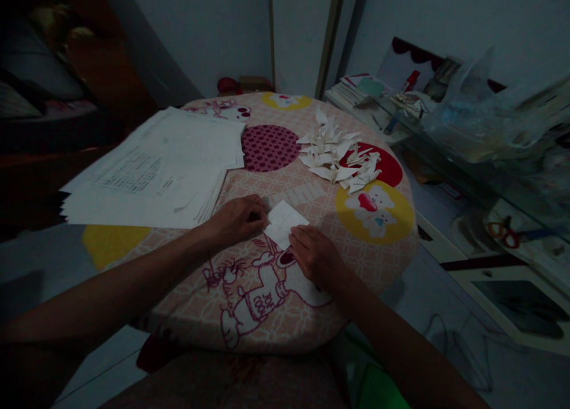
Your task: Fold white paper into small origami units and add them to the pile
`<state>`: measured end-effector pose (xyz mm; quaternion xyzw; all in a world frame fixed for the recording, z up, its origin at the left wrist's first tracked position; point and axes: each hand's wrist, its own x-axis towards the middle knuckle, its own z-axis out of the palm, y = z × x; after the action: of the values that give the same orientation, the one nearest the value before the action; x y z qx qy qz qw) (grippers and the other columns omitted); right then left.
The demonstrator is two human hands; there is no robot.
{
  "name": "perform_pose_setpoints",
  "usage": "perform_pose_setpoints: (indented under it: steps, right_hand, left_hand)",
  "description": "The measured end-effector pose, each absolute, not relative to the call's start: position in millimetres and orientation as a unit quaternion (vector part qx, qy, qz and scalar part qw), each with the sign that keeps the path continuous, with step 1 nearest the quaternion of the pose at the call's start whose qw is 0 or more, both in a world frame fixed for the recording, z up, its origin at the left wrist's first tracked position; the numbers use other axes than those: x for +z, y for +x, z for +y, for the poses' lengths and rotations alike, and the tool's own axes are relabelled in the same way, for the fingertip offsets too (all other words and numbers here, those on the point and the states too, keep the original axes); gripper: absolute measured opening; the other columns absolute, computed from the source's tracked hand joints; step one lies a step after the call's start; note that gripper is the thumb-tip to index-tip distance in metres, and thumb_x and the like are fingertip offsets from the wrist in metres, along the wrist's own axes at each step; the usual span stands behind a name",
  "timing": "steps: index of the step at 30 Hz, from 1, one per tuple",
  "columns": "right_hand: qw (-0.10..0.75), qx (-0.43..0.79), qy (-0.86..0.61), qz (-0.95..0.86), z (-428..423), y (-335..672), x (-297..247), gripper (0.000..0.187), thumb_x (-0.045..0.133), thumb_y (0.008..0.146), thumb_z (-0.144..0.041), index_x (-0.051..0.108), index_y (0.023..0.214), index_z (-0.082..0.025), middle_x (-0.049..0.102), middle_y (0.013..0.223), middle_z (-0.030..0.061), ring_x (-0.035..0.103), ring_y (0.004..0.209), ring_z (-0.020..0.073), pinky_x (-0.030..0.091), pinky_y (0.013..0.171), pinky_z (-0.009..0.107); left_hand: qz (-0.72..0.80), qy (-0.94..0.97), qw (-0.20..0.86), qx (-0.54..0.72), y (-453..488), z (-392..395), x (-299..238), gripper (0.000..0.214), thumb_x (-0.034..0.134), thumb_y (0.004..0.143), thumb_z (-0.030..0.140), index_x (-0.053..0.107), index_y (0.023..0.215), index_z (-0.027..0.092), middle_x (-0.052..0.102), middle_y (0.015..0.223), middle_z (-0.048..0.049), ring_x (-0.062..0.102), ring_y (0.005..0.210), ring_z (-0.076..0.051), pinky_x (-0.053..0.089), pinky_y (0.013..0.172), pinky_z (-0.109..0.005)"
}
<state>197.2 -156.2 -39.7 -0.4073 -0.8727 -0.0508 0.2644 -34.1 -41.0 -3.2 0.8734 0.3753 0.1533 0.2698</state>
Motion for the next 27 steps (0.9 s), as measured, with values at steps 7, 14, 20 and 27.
perform_pose_setpoints:
  steps: [7,14,20,27]
  right_hand:
    - [0.260,-0.083,-0.395,-0.877,-161.1,195.1,-36.3,0.023,0.055,0.098,-0.017,0.072,0.111,-0.011,0.074,0.113,0.0161,0.068,0.109,0.0252,0.059,0.098,0.042]
    - [0.267,-0.049,-0.398,-0.876,-162.1,194.6,-37.4,0.025,0.054,0.098,-0.015,0.070,0.116,-0.010,0.073,0.114,0.0180,0.067,0.109,0.0271,0.059,0.096,0.047]
    - [0.262,-0.053,-0.401,-0.876,-162.6,195.5,-38.6,0.027,0.054,0.098,-0.013,0.070,0.118,-0.007,0.072,0.117,0.0200,0.066,0.113,0.0275,0.058,0.099,0.046]
    - [0.242,-0.031,-0.414,-0.877,-162.8,195.5,-37.0,0.030,0.051,0.099,-0.016,0.068,0.124,-0.009,0.071,0.120,0.0194,0.065,0.114,0.0278,0.057,0.099,0.049]
  left_hand:
    - [0.405,0.866,0.258,0.138,-30.9,-43.5,-0.9,0.012,0.063,0.079,0.019,0.068,0.069,0.016,0.064,0.086,-0.0048,0.060,0.078,-0.016,0.045,0.073,-0.030]
    - [0.401,0.866,0.264,0.141,-31.6,-43.9,-0.5,0.012,0.063,0.080,0.018,0.069,0.071,0.016,0.065,0.087,-0.0055,0.060,0.078,-0.016,0.045,0.074,-0.030]
    - [0.403,0.866,0.257,0.144,-31.1,-44.2,-1.8,0.014,0.060,0.080,0.019,0.067,0.068,0.017,0.065,0.086,-0.0060,0.059,0.075,-0.016,0.046,0.072,-0.032]
    - [0.411,0.870,0.240,0.131,-27.7,-43.4,-1.1,0.014,0.061,0.079,0.017,0.064,0.066,0.017,0.064,0.083,-0.0067,0.059,0.076,-0.018,0.046,0.072,-0.033]
